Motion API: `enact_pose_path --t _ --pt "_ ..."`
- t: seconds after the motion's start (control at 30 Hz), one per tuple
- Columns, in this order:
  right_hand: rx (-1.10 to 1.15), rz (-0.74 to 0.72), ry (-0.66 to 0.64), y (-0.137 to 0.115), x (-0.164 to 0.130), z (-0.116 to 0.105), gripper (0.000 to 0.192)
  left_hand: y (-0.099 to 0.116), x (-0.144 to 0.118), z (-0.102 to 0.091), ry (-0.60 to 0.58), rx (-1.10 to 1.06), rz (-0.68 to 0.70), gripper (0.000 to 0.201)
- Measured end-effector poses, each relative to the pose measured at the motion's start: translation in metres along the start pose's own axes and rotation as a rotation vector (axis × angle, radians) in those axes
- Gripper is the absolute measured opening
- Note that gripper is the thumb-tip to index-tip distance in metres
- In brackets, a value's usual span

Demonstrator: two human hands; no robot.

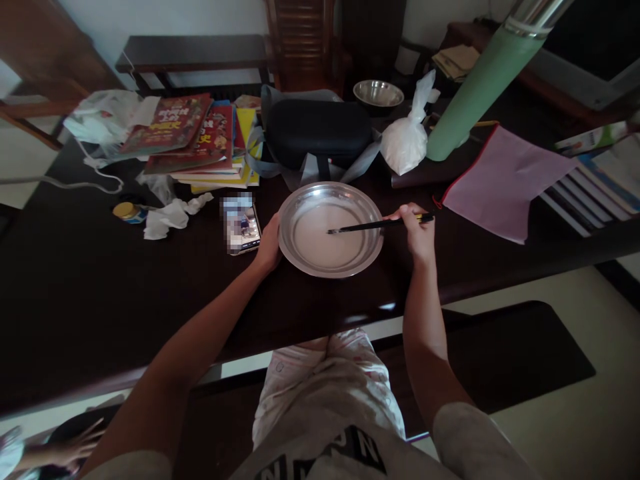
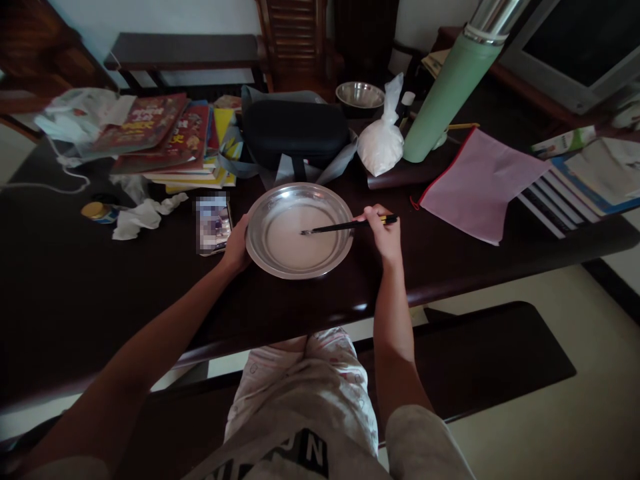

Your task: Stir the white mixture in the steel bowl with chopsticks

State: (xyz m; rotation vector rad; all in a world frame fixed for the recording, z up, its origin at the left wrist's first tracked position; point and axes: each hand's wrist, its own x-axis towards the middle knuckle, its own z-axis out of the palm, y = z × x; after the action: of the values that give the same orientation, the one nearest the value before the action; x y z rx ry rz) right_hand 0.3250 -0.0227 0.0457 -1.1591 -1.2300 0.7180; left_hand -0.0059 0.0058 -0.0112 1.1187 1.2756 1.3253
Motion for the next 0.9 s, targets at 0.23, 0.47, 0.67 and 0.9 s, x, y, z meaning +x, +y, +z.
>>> enact_pose_path --t 0.23,0.47,0.67,0.9 --pt "0.021 -0.003 -0.116 0.001 0.0 0.001 0.054 0.004 -0.002 0.002 0.017 -0.023 -0.001 0.04" --pt "0.031 0.009 -0.023 0.002 0.001 0.0 0.059 0.01 -0.006 0.006 0.035 -0.08 -0.08 0.037" --pt "-0.01 -0.01 -0.028 0.0 0.0 0.002 0.058 0.006 -0.003 0.004 0.014 0.034 0.032 0.034" --pt "-0.003 0.018 -0.109 0.0 0.0 0.002 0.058 0.005 -0.002 0.002 0.011 0.0 -0.016 0.035"
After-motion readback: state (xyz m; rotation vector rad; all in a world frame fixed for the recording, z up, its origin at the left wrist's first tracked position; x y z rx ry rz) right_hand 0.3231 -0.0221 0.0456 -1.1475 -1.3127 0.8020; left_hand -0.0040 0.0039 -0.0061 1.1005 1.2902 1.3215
